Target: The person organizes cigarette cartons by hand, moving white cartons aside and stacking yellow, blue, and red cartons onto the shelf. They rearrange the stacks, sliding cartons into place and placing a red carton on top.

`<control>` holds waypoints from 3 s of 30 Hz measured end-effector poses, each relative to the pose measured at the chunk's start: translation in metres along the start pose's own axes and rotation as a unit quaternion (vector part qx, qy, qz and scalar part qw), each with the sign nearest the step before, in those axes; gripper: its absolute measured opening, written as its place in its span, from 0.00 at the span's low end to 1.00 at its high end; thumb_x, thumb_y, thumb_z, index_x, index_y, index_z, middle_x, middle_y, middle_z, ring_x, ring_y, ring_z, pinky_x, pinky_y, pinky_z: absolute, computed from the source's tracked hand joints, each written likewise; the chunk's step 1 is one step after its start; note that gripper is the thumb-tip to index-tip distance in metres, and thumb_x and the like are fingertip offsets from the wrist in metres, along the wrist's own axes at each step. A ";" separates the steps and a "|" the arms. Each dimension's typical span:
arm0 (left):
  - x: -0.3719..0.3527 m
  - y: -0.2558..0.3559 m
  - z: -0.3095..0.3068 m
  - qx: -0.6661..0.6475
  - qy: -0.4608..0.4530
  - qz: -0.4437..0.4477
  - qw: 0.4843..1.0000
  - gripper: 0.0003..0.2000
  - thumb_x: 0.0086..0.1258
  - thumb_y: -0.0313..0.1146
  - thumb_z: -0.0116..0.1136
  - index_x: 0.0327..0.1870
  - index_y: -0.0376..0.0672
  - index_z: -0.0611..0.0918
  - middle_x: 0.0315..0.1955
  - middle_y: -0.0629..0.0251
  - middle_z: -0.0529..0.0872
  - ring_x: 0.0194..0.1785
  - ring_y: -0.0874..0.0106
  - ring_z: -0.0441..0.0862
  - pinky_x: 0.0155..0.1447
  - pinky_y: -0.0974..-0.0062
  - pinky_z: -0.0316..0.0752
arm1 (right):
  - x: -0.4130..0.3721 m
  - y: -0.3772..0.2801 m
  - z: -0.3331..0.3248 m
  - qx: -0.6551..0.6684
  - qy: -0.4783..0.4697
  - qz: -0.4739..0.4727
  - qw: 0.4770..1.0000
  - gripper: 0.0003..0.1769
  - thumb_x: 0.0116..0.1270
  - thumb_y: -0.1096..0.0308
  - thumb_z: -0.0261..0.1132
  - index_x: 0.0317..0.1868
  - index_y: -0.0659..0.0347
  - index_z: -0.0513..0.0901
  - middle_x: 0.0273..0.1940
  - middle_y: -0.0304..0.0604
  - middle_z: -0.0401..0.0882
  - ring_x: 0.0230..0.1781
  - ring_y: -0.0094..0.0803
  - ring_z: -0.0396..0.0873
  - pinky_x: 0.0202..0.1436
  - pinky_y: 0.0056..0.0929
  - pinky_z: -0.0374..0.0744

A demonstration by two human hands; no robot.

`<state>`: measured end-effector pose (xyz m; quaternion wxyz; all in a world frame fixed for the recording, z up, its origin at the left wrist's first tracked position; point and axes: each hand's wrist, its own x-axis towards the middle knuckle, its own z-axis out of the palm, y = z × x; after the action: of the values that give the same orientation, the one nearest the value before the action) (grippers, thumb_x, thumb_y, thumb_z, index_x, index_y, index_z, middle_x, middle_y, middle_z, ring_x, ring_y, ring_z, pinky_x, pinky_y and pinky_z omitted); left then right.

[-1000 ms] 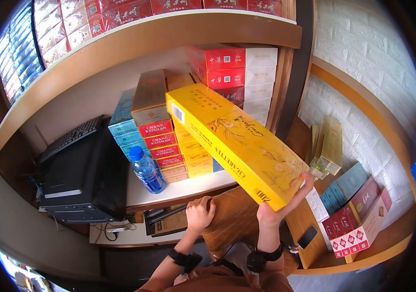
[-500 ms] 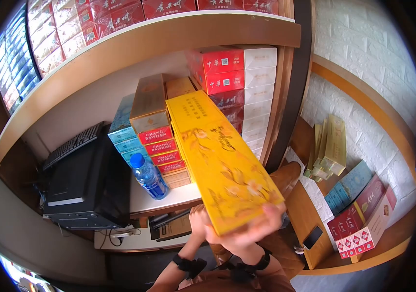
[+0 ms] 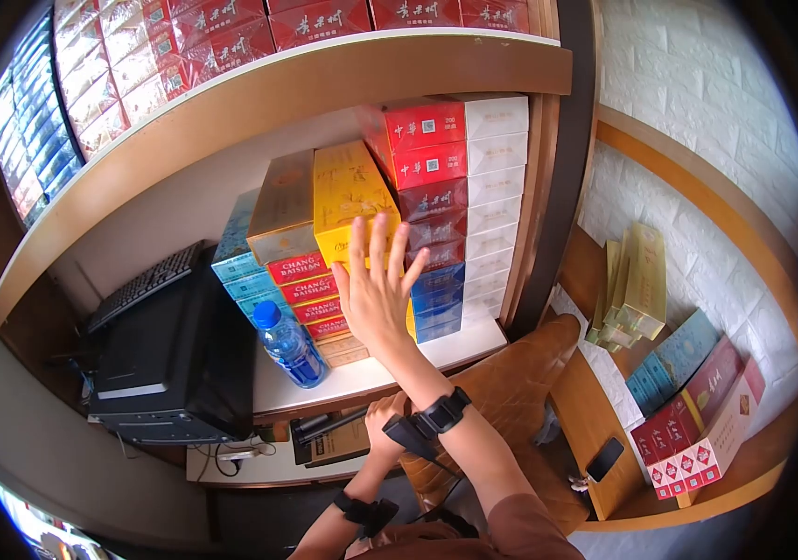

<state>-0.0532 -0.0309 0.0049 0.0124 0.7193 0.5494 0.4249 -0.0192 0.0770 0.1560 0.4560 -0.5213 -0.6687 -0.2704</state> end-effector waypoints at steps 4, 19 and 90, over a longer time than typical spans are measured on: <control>-0.004 -0.006 0.006 -0.008 -0.012 -0.007 1.000 0.06 0.58 0.34 0.54 0.31 0.44 0.81 0.23 0.60 0.83 0.30 0.60 0.81 0.41 0.66 0.73 | 0.003 0.002 0.014 0.078 0.001 0.017 0.997 0.38 0.69 0.47 0.49 0.72 0.58 0.50 0.73 0.51 0.43 0.73 0.54 0.39 0.66 0.66 0.32; 0.004 -0.007 -0.003 0.068 -0.113 0.062 0.989 0.09 0.66 0.36 0.49 0.36 0.41 0.78 0.29 0.58 0.83 0.33 0.60 0.81 0.38 0.64 0.75 | -0.153 0.092 -0.018 0.097 -0.047 0.160 0.981 0.17 0.59 0.69 0.58 0.49 0.60 0.72 0.51 0.48 0.73 0.58 0.43 0.66 0.65 0.49 0.54; 0.307 -0.014 -0.110 -0.558 -0.073 -0.232 0.793 0.39 0.64 0.67 0.32 0.67 0.45 0.62 0.64 0.51 0.65 0.65 0.56 0.61 0.64 0.57 0.53 | -0.183 0.102 -0.025 0.083 -0.093 0.138 0.983 0.04 0.56 0.70 0.58 0.25 0.58 0.76 0.29 0.41 0.77 0.40 0.37 0.74 0.64 0.41 0.60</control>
<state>-0.1218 0.1710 0.2522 0.5501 0.4672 0.3650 0.5881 0.0931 0.0054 -0.0083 0.4665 -0.5917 -0.6500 -0.0988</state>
